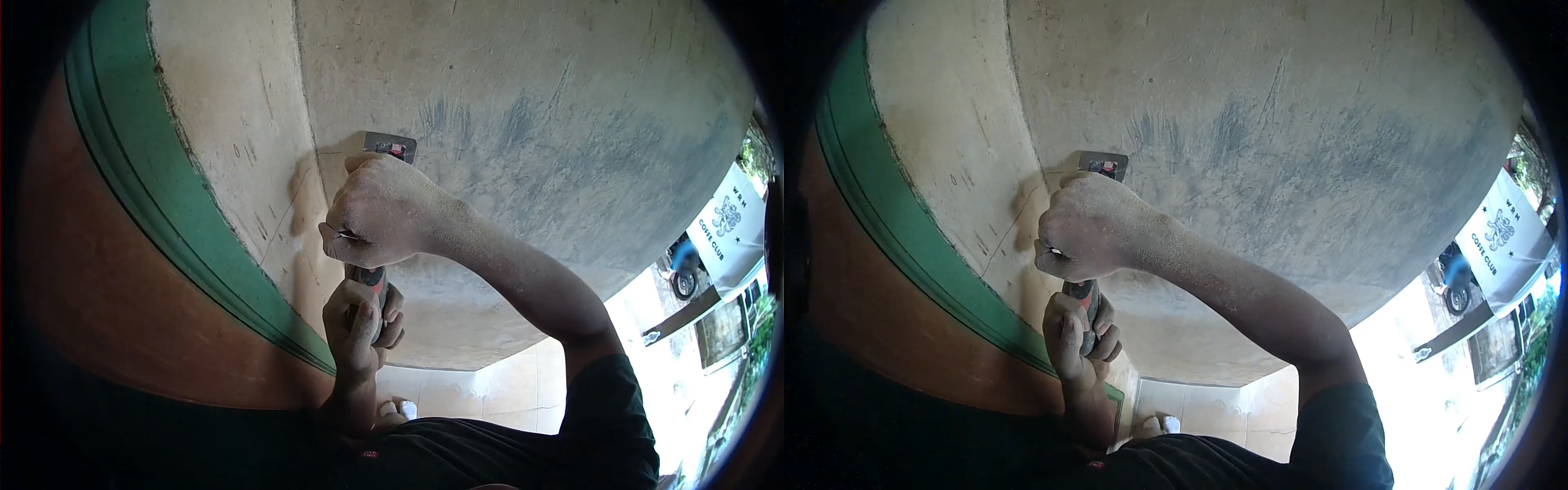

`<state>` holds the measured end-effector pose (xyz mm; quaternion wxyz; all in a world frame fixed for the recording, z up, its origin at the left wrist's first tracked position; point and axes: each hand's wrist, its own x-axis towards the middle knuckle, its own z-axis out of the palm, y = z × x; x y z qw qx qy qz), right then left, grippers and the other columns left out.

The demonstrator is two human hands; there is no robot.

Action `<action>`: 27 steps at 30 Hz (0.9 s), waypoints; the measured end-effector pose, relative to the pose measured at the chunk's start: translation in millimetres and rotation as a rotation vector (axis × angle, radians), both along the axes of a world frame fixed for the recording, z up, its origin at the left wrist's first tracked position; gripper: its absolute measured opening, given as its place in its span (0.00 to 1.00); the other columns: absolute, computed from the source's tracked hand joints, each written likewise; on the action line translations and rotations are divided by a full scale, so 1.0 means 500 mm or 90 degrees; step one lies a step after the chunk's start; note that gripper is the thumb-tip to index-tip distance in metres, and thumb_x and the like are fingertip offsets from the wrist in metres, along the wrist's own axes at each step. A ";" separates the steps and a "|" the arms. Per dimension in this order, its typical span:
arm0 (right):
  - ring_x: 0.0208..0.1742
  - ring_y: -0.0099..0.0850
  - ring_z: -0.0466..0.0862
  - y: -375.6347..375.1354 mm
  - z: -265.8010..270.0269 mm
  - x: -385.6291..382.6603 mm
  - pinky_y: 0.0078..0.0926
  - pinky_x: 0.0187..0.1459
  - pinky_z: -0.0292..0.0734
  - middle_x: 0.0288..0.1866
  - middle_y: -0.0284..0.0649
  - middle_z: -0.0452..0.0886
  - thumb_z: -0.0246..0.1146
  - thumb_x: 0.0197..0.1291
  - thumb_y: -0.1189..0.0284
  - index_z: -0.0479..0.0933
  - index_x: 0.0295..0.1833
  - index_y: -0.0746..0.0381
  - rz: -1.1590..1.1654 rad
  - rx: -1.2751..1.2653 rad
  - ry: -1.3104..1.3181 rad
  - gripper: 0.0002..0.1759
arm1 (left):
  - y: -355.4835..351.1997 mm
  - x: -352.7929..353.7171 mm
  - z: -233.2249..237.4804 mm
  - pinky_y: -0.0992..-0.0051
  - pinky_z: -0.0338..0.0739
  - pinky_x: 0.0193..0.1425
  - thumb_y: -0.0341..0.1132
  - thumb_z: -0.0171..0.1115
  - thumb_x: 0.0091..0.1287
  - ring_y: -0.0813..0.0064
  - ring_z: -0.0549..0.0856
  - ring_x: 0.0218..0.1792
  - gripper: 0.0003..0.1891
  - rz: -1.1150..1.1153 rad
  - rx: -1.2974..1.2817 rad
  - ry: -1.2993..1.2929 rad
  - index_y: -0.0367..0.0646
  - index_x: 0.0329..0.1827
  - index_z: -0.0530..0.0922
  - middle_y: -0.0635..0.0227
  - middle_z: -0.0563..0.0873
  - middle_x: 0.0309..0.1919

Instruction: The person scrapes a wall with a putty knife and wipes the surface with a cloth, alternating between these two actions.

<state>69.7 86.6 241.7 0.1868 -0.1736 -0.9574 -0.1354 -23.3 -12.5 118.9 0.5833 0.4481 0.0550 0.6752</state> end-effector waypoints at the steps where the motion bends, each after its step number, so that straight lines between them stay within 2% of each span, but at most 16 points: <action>1: 0.16 0.39 0.70 0.002 0.005 -0.001 0.33 0.36 0.68 0.12 0.40 0.73 0.54 0.53 0.66 0.70 0.12 0.60 0.000 0.008 -0.028 0.19 | 0.004 -0.004 -0.002 0.86 0.50 0.13 0.41 0.53 0.71 0.84 0.62 0.19 0.14 -0.016 0.013 -0.008 0.39 0.32 0.67 0.63 0.67 0.22; 2: 0.16 0.39 0.70 0.005 0.006 0.000 0.33 0.36 0.68 0.12 0.40 0.73 0.54 0.53 0.66 0.70 0.12 0.60 -0.001 0.011 -0.033 0.19 | 0.013 -0.005 -0.006 0.86 0.50 0.13 0.41 0.53 0.71 0.84 0.62 0.19 0.14 -0.016 0.016 -0.013 0.39 0.32 0.67 0.63 0.67 0.22; 4: 0.16 0.37 0.72 0.005 -0.001 0.005 0.33 0.36 0.68 0.11 0.39 0.72 0.55 0.52 0.67 0.69 0.12 0.58 0.035 0.015 -0.058 0.18 | 0.029 -0.003 -0.021 0.85 0.46 0.10 0.45 0.52 0.71 0.88 0.56 0.11 0.16 -0.041 0.138 0.029 0.41 0.33 0.65 0.64 0.64 0.19; 5: 0.16 0.37 0.72 0.006 -0.005 0.006 0.33 0.36 0.68 0.11 0.39 0.72 0.55 0.52 0.67 0.69 0.12 0.58 0.035 0.013 -0.065 0.18 | 0.032 -0.003 -0.032 0.86 0.55 0.12 0.39 0.56 0.69 0.85 0.61 0.15 0.16 -0.049 0.087 0.004 0.36 0.27 0.70 0.61 0.69 0.20; 7: 0.18 0.38 0.76 0.006 -0.014 0.011 0.33 0.41 0.71 0.13 0.42 0.75 0.52 0.51 0.65 0.76 0.14 0.56 0.055 0.019 -0.116 0.17 | 0.041 -0.009 -0.040 0.85 0.55 0.12 0.38 0.56 0.68 0.83 0.63 0.16 0.16 -0.087 0.071 0.013 0.35 0.27 0.71 0.62 0.68 0.19; 10: 0.17 0.37 0.76 0.010 -0.021 0.021 0.33 0.43 0.70 0.13 0.42 0.75 0.53 0.50 0.65 0.76 0.14 0.55 0.076 0.019 -0.085 0.16 | 0.045 0.002 -0.032 0.84 0.56 0.11 0.38 0.57 0.68 0.80 0.66 0.17 0.17 -0.111 0.033 0.024 0.34 0.25 0.73 0.62 0.68 0.15; 12: 0.17 0.35 0.74 0.010 -0.017 0.026 0.32 0.40 0.69 0.13 0.40 0.74 0.54 0.49 0.66 0.73 0.13 0.56 0.099 0.029 -0.073 0.15 | 0.047 0.013 -0.025 0.83 0.57 0.11 0.37 0.56 0.68 0.80 0.65 0.13 0.17 -0.071 0.078 0.036 0.33 0.23 0.72 0.60 0.70 0.14; 14: 0.16 0.33 0.72 0.010 -0.011 0.033 0.31 0.37 0.68 0.12 0.37 0.73 0.56 0.48 0.67 0.70 0.12 0.56 0.121 0.041 -0.064 0.15 | 0.052 0.019 -0.031 0.83 0.57 0.08 0.38 0.56 0.68 0.79 0.67 0.14 0.18 -0.018 0.100 0.032 0.34 0.23 0.73 0.57 0.72 0.16; 17: 0.18 0.35 0.73 0.021 0.001 0.036 0.30 0.37 0.69 0.14 0.39 0.75 0.54 0.49 0.66 0.70 0.13 0.58 0.101 0.075 -0.081 0.15 | 0.053 0.040 -0.010 0.85 0.53 0.08 0.39 0.55 0.68 0.84 0.60 0.11 0.16 -0.022 0.096 0.008 0.37 0.25 0.72 0.58 0.69 0.17; 18: 0.18 0.35 0.73 0.022 0.005 0.038 0.30 0.37 0.69 0.14 0.39 0.75 0.54 0.49 0.66 0.70 0.13 0.58 0.118 0.076 -0.085 0.15 | 0.049 0.040 -0.006 0.85 0.51 0.09 0.39 0.48 0.69 0.87 0.55 0.11 0.16 -0.005 0.118 0.041 0.38 0.26 0.67 0.55 0.68 0.24; 20: 0.19 0.37 0.74 0.018 0.012 0.039 0.33 0.36 0.70 0.15 0.41 0.75 0.54 0.50 0.66 0.72 0.15 0.60 0.108 0.093 -0.079 0.15 | 0.024 0.043 0.006 0.83 0.51 0.09 0.41 0.53 0.68 0.84 0.59 0.11 0.17 0.018 0.042 0.022 0.40 0.24 0.68 0.60 0.69 0.18; 21: 0.19 0.37 0.74 0.015 0.014 0.040 0.33 0.36 0.70 0.15 0.41 0.75 0.54 0.50 0.66 0.72 0.15 0.60 0.123 0.096 -0.078 0.15 | 0.013 0.049 0.017 0.83 0.51 0.09 0.41 0.53 0.68 0.84 0.59 0.11 0.17 0.034 0.044 0.022 0.40 0.24 0.68 0.60 0.69 0.18; 23: 0.21 0.39 0.76 0.009 0.019 0.046 0.37 0.35 0.72 0.15 0.44 0.74 0.53 0.52 0.66 0.73 0.17 0.61 0.140 0.058 -0.026 0.15 | -0.007 0.063 0.041 0.82 0.49 0.10 0.42 0.51 0.68 0.85 0.56 0.11 0.16 0.074 -0.057 0.007 0.42 0.24 0.65 0.61 0.69 0.19; 27: 0.22 0.41 0.77 -0.010 0.033 0.060 0.39 0.35 0.74 0.15 0.46 0.74 0.52 0.54 0.66 0.73 0.17 0.62 0.138 0.016 -0.009 0.17 | -0.036 0.073 0.066 0.82 0.49 0.11 0.42 0.50 0.67 0.85 0.56 0.10 0.14 0.073 -0.078 0.049 0.46 0.25 0.64 0.63 0.69 0.19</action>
